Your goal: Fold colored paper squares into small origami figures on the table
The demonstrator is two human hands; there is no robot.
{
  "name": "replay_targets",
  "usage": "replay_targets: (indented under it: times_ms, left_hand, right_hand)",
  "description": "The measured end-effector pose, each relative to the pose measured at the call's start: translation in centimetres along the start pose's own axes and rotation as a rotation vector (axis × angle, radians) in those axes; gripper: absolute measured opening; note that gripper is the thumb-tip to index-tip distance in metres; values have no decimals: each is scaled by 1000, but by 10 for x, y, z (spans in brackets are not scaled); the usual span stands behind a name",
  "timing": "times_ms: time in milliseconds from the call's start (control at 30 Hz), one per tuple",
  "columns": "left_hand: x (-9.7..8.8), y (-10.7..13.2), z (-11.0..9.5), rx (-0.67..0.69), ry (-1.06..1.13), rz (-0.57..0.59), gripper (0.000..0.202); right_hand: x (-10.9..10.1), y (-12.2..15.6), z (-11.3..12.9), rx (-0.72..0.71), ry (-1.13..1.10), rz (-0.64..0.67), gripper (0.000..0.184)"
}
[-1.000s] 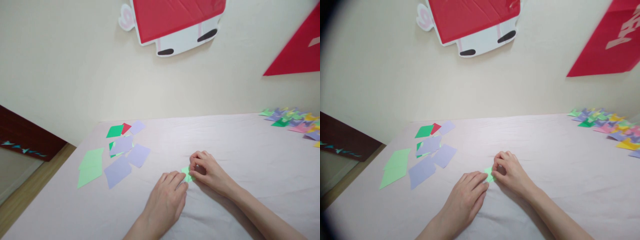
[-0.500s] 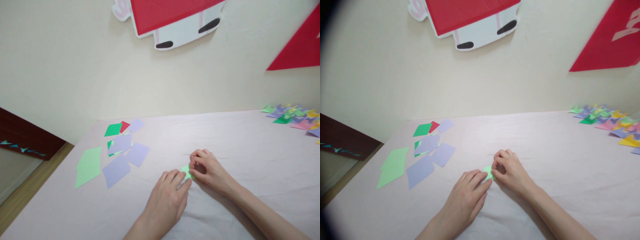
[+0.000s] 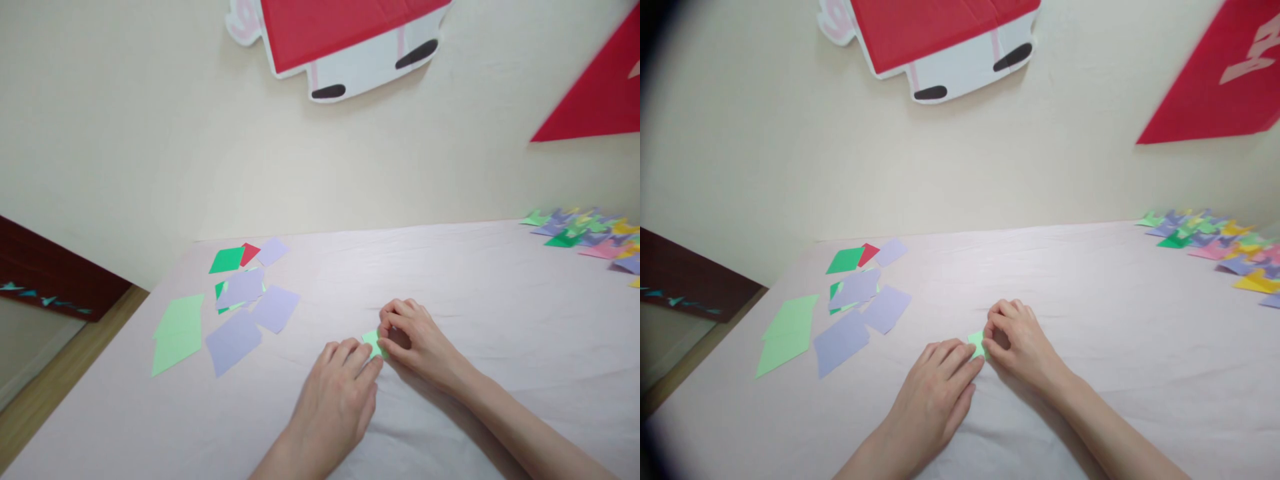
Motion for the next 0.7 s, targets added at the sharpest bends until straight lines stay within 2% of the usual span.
replay_targets:
  times_ms: [167,500,700]
  left_hand:
    - [2,0,-3,-31,-21,0,29]
    - [4,-1,-6,-52,-42,-5,33]
    - [8,1,-2,-35,-14,-41,32]
  right_hand:
    - [-1,3,-3,-4,-9,-10,8]
    - [-1,2,-1,57,-32,52,19]
    - [-4,2,-5,45,-116,18,29]
Point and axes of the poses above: each hand's wrist, its own y-axis away from the middle knuckle, its own x-axis out of the palm, z = x × y, the point moved 2 cm from there along -y, towards the middle knuckle, and after that the axes turned 10 degrees about -x, right-handed, at the moved point
